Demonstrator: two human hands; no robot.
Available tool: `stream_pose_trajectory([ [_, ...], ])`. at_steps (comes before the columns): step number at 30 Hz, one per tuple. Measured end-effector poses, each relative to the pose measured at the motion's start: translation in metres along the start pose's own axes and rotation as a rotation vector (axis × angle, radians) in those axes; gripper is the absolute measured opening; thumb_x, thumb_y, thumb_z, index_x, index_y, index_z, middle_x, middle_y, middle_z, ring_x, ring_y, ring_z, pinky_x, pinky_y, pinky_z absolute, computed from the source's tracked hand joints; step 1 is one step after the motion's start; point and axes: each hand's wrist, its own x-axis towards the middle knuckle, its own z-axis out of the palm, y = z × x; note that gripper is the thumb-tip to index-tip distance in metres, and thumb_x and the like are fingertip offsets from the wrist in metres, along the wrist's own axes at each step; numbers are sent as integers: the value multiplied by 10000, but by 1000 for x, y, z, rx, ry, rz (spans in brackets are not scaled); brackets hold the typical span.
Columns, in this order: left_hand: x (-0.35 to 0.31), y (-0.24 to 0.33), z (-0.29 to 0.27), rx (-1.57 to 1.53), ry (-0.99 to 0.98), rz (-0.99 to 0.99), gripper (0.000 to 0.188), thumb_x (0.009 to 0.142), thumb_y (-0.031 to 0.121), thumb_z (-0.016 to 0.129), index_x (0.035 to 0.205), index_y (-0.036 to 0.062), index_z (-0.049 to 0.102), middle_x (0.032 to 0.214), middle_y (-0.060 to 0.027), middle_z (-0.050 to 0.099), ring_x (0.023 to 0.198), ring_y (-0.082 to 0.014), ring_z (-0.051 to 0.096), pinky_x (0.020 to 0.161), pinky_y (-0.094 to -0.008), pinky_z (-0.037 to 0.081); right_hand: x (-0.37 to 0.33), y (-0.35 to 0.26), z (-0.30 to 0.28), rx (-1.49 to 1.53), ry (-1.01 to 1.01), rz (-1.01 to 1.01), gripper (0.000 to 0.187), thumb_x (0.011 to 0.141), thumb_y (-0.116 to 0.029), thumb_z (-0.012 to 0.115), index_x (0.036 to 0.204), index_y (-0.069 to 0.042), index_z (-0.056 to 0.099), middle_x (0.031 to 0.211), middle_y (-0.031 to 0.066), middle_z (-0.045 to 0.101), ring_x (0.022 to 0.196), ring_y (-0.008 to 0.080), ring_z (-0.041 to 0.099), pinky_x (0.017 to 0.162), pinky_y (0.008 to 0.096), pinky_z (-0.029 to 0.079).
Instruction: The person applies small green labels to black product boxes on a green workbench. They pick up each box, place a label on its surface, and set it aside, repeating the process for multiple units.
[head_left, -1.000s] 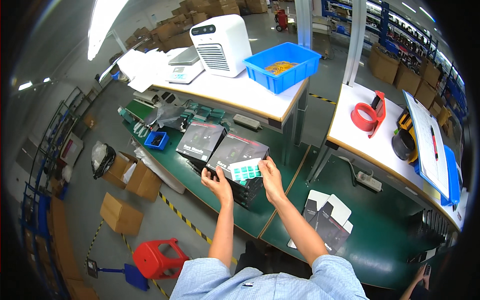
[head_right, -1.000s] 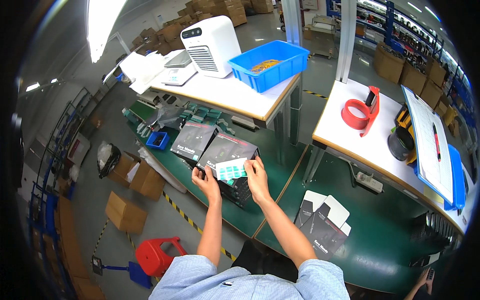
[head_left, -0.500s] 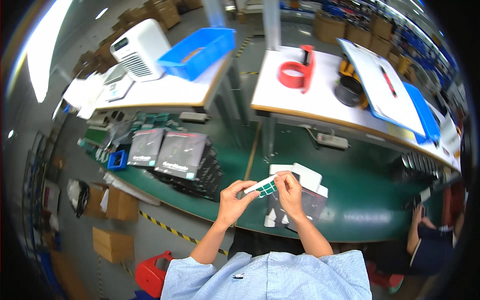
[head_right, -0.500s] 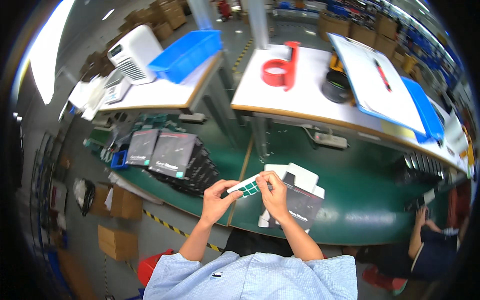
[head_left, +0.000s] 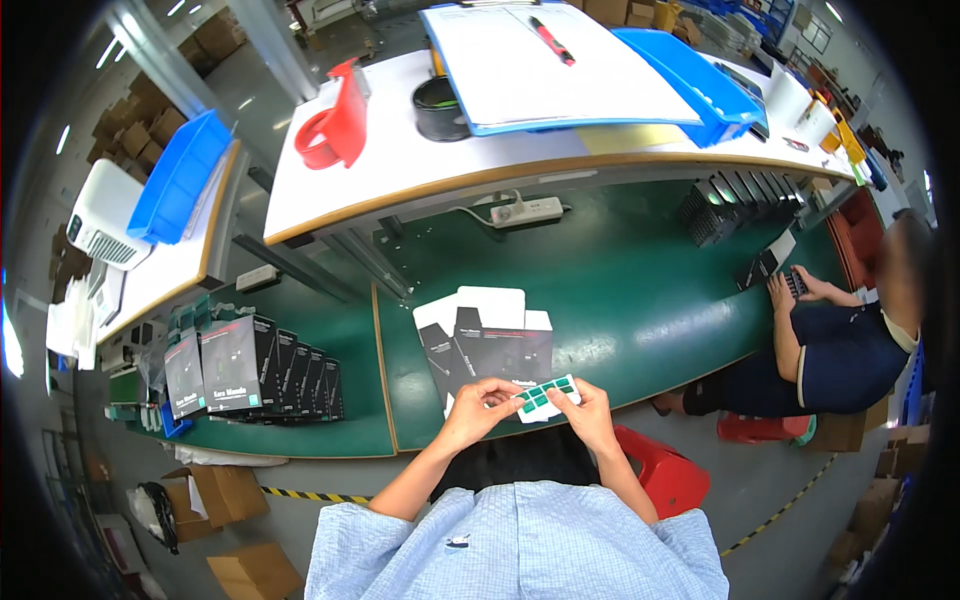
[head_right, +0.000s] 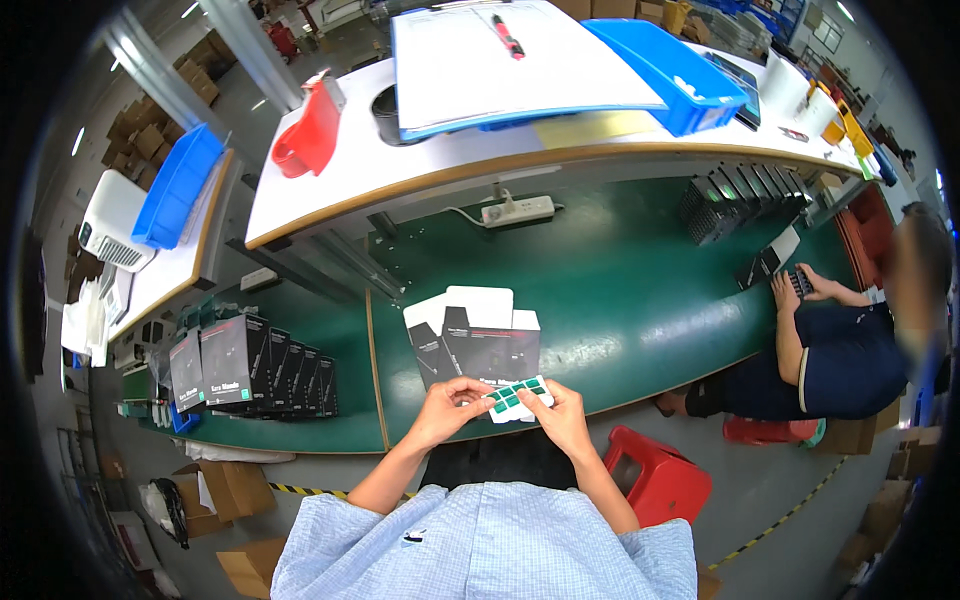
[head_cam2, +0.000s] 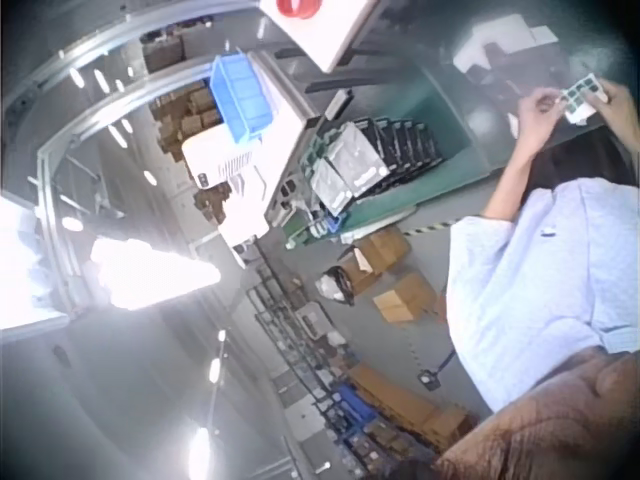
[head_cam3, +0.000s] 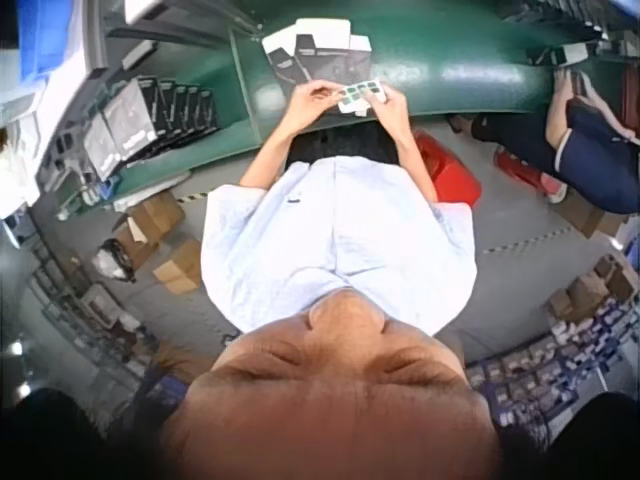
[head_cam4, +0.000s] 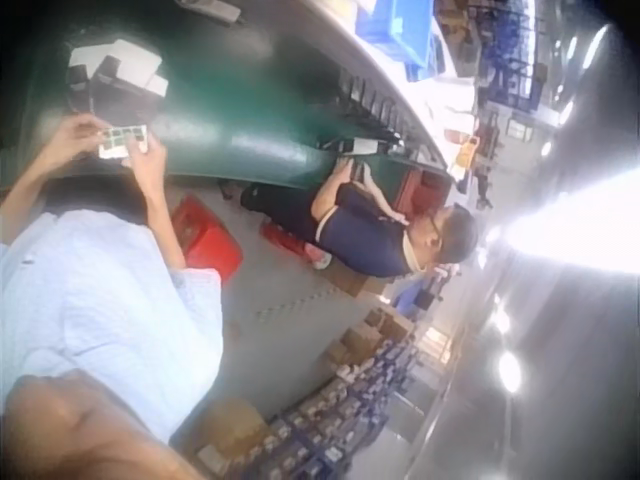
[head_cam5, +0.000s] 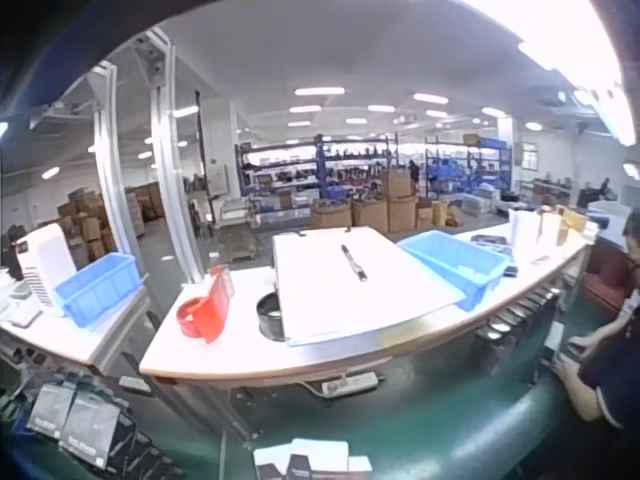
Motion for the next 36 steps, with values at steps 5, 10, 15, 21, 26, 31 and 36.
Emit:
stream_pose_trajectory([
  [5,7,3,25,282,26,128,127,723,62,691,835,4,671,813,-74,640,703,-106,583,646,-246,472,-11,8,-20,-152,92,-51,167,819,-149,646,813,17,634,661,26,617,619,46,534,539,225,427],
  [10,9,5,47,400,122,145,148,700,93,683,829,21,678,810,-96,652,723,-177,608,672,-300,473,-14,12,-34,-263,129,-148,157,805,-125,649,798,29,619,638,78,613,592,56,529,513,248,417],
  [15,6,2,72,561,256,255,131,704,113,687,807,32,684,818,-80,664,781,-211,608,794,-330,427,-17,13,-49,-300,138,-222,131,808,-109,644,814,21,625,632,29,597,589,40,502,522,234,409],
  [21,2,-3,100,707,364,388,104,690,102,700,773,42,682,785,-57,665,760,-213,605,810,-339,419,-24,21,-64,-339,159,-218,128,805,-104,644,810,23,630,623,54,599,571,56,510,513,236,411],
  [26,-2,-13,112,779,375,465,77,699,90,678,756,39,666,793,-54,657,745,-210,598,808,-347,422,-31,32,-66,-319,204,-186,136,796,-106,647,787,25,611,612,117,589,534,101,544,490,270,413],
  [31,-10,-22,105,789,318,467,81,704,83,666,764,29,663,824,-63,653,768,-215,596,817,-357,417,-43,39,-54,-296,243,-149,135,798,-103,643,795,28,612,629,123,603,554,98,560,494,268,419],
  [36,-18,-33,91,785,254,480,89,705,77,663,774,21,658,875,-77,643,807,-237,580,823,-367,415,-58,44,-30,-250,335,-109,143,813,-115,633,820,27,626,601,54,586,549,46,490,485,229,393],
])
